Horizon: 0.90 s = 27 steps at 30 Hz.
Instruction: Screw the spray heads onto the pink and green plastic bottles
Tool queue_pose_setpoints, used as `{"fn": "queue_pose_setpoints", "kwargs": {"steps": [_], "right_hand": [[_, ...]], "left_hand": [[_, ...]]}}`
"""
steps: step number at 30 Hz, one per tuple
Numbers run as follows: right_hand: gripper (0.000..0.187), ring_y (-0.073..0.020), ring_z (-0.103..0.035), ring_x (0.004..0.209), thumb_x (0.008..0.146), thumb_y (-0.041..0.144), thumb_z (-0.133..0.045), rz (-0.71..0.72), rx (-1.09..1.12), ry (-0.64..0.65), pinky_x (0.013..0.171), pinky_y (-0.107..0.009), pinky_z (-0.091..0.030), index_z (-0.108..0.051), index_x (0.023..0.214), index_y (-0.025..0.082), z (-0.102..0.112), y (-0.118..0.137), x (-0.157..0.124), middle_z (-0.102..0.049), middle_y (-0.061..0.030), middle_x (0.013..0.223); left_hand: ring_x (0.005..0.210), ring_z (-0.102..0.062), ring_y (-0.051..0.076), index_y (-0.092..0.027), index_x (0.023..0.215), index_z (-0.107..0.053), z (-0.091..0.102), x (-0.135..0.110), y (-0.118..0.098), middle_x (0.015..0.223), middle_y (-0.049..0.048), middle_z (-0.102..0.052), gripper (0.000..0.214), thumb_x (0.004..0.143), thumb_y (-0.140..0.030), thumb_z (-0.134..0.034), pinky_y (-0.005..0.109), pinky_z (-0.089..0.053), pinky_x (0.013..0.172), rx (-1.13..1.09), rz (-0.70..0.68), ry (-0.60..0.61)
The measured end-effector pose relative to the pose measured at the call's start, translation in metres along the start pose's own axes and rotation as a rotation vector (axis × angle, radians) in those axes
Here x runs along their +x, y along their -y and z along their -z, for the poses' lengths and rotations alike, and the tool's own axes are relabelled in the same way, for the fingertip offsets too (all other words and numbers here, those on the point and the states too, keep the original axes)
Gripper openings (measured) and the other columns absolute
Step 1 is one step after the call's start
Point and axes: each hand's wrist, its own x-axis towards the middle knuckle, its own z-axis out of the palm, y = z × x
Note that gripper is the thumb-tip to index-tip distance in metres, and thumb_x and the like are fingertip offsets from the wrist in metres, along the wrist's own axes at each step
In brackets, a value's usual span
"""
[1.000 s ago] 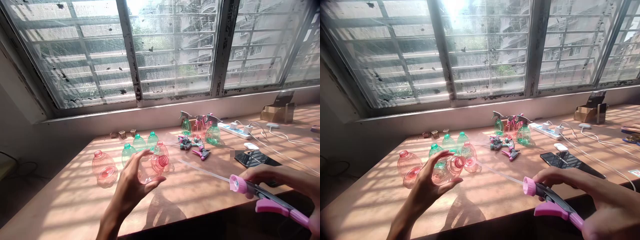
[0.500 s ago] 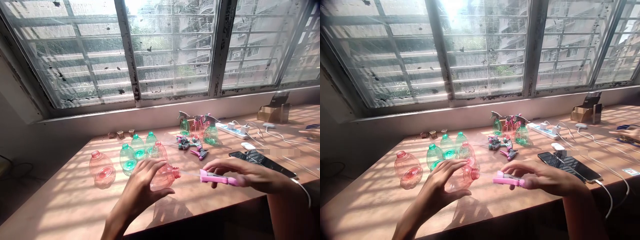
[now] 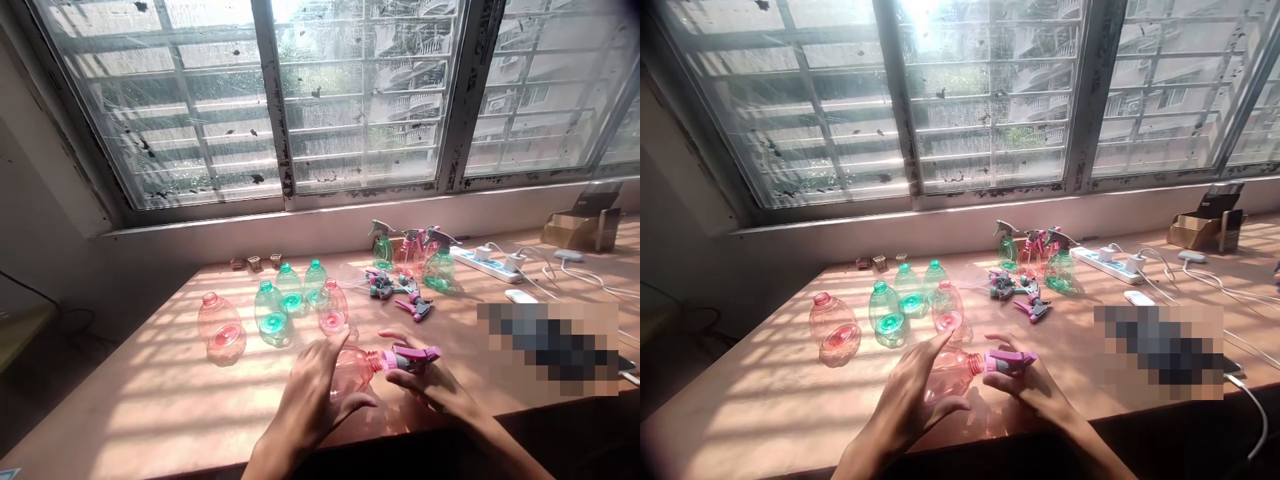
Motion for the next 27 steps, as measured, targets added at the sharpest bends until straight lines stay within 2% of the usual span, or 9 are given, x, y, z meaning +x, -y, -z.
{"fn": "queue_pose_setpoints", "kwargs": {"steps": [4,6,8,12,15,17,21,24,27], "right_hand": [[0.048,-0.0094,-0.041,0.046,0.078,0.066,-0.082,-0.017,0.098,-0.054,0.044,-0.024,-0.033,-0.068,0.074,0.02,-0.004,-0.017,0.003,-0.05,0.0067,0.054],[0.053,-0.0078,-0.04,0.039,0.081,0.069,-0.077,-0.031,0.1,-0.043,0.042,-0.024,-0.028,-0.065,0.068,0.019,-0.004,-0.024,0.005,-0.053,0.0055,0.049],[0.051,-0.0098,-0.051,0.041,0.084,0.067,-0.076,-0.023,0.092,-0.036,0.044,-0.024,-0.032,-0.069,0.073,0.018,-0.003,-0.026,0.007,-0.065,0.0001,0.056],[0.048,-0.0146,-0.061,0.045,0.083,0.063,-0.079,-0.031,0.071,0.011,0.047,-0.025,-0.04,-0.074,0.073,0.016,-0.001,-0.023,0.007,-0.071,-0.0035,0.056],[0.05,-0.017,-0.064,0.048,0.08,0.062,-0.082,-0.033,0.073,0.045,0.05,-0.027,-0.045,-0.073,0.065,0.015,-0.002,-0.019,0.007,-0.071,-0.0055,0.053],[0.047,-0.0163,-0.063,0.048,0.081,0.061,-0.082,-0.031,0.087,0.04,0.05,-0.027,-0.045,-0.074,0.072,0.016,-0.003,-0.018,0.007,-0.073,-0.0048,0.056],[0.05,-0.0157,-0.06,0.046,0.074,0.056,-0.089,-0.053,0.13,-0.006,0.048,-0.027,-0.047,-0.069,0.102,0.02,-0.003,-0.02,0.006,-0.075,0.0004,0.06],[0.056,-0.0163,-0.061,0.049,0.067,0.054,-0.094,-0.049,0.155,-0.037,0.051,-0.027,-0.048,-0.067,0.103,0.021,-0.003,-0.023,0.006,-0.074,0.0019,0.058],[0.052,-0.0178,-0.063,0.052,0.068,0.051,-0.094,-0.052,0.162,-0.034,0.054,-0.028,-0.049,-0.067,0.1,0.02,-0.003,-0.023,0.005,-0.075,0.0001,0.06]], "left_hand": [[0.157,-0.037,0.035,-0.032,0.151,-0.044,-0.021,-0.016,-0.002,0.168,0.0128,-0.043,0.052,0.105,-0.054,-0.055,0.059,-0.021,0.13,-0.271,0.089,-0.148],[0.163,-0.022,0.032,-0.032,0.159,-0.03,-0.029,-0.022,0.003,0.177,0.0116,-0.024,0.057,0.108,-0.05,-0.05,0.057,-0.021,0.131,-0.455,0.265,-0.228],[0.163,-0.02,0.034,-0.029,0.163,-0.02,-0.035,-0.023,0.012,0.179,0.0141,-0.013,0.07,0.106,-0.055,-0.05,0.056,-0.028,0.129,-0.657,0.482,-0.251],[0.159,-0.03,0.042,-0.01,0.163,-0.024,-0.037,-0.021,0.03,0.172,0.029,-0.029,0.097,0.093,-0.068,-0.06,0.06,-0.027,0.128,-0.784,0.627,-0.116],[0.161,-0.025,0.039,-0.012,0.163,-0.029,-0.036,-0.021,0.034,0.173,0.0222,-0.031,0.105,0.084,-0.064,-0.074,0.054,-0.018,0.132,-0.791,0.61,-0.048],[0.161,-0.024,0.038,-0.013,0.165,-0.025,-0.035,-0.023,0.034,0.173,0.0203,-0.031,0.108,0.082,-0.059,-0.077,0.054,-0.015,0.133,-0.78,0.604,-0.039],[0.16,-0.027,0.04,-0.01,0.165,-0.023,-0.036,-0.026,0.034,0.174,0.0227,-0.028,0.106,0.084,-0.051,-0.077,0.056,-0.015,0.132,-0.77,0.613,-0.02],[0.16,-0.029,0.039,-0.011,0.166,-0.021,-0.036,-0.027,0.035,0.174,0.0226,-0.026,0.102,0.087,-0.049,-0.073,0.055,-0.017,0.131,-0.781,0.6,0.004],[0.157,-0.035,0.038,-0.015,0.168,-0.016,-0.032,-0.025,0.032,0.17,0.0221,-0.036,0.102,0.088,-0.045,-0.072,0.056,-0.021,0.13,-0.785,0.576,0.007]]}}
